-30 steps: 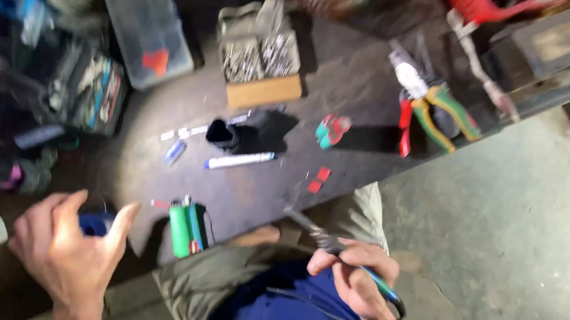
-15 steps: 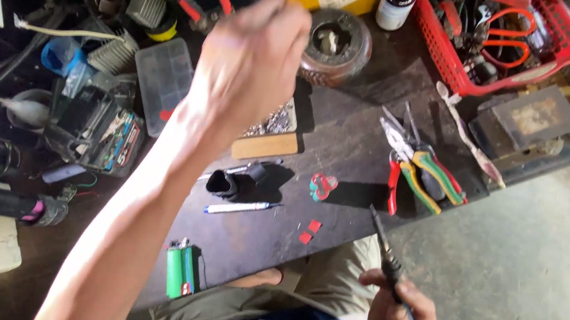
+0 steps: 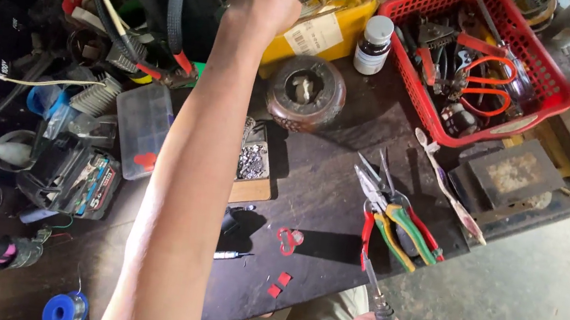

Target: Soldering wires to a BMS board and connecting it to a battery pack

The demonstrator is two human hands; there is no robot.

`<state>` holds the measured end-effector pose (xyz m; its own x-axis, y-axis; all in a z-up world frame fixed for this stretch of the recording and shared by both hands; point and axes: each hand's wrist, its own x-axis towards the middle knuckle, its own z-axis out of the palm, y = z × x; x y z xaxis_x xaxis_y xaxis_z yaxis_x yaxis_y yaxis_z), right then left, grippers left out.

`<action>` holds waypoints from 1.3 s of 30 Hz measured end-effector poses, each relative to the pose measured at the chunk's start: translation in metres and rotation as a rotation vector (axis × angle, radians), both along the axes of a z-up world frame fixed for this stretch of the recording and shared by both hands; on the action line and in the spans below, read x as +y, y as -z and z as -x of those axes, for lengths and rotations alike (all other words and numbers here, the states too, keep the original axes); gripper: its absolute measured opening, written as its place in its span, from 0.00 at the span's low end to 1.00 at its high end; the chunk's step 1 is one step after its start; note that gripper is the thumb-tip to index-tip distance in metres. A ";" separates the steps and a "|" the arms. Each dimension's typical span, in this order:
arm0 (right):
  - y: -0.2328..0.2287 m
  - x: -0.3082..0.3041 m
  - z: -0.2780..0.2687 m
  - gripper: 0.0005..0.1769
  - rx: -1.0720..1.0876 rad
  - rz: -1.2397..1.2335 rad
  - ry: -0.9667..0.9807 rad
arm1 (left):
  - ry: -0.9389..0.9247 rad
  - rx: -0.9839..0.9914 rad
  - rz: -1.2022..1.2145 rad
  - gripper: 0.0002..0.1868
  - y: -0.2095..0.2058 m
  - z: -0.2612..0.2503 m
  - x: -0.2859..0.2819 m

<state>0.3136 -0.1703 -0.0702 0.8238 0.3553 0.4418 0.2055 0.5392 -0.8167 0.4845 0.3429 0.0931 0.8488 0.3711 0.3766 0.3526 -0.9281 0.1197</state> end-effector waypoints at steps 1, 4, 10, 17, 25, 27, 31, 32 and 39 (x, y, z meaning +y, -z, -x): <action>0.001 0.000 -0.001 0.14 0.041 0.020 0.027 | -0.010 -0.019 0.007 0.12 0.005 -0.004 0.005; 0.004 -0.005 -0.004 0.14 0.114 0.072 0.058 | -0.057 0.011 0.015 0.13 0.010 -0.011 0.016; 0.016 -0.006 0.000 0.14 0.174 0.092 0.035 | 0.112 -0.028 -0.076 0.09 0.017 -0.007 0.031; 0.012 -0.011 0.001 0.17 0.165 0.096 -0.130 | 0.020 0.022 0.033 0.16 0.016 -0.004 0.027; 0.056 -0.026 0.001 0.20 0.235 0.001 -0.197 | 0.146 0.247 -0.113 0.13 0.001 -0.011 0.021; 0.056 -0.033 -0.004 0.22 0.301 -0.029 -0.294 | 0.165 0.273 -0.126 0.12 0.003 -0.011 0.027; 0.043 -0.035 -0.014 0.21 0.647 -0.072 -0.536 | 0.343 0.251 -0.465 0.13 0.006 -0.011 0.036; 0.045 -0.035 -0.015 0.23 0.820 -0.073 -0.571 | 0.352 0.255 -0.481 0.13 0.003 -0.008 0.031; 0.038 -0.037 -0.025 0.32 1.433 0.046 -0.689 | 0.257 0.254 -0.933 0.09 0.007 -0.002 0.024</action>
<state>0.3390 -0.2071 -0.1077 0.2133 0.8104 -0.5457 -0.9769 0.1706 -0.1285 0.4862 0.3664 0.0862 0.9574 -0.1866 0.2202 0.0423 -0.6642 -0.7464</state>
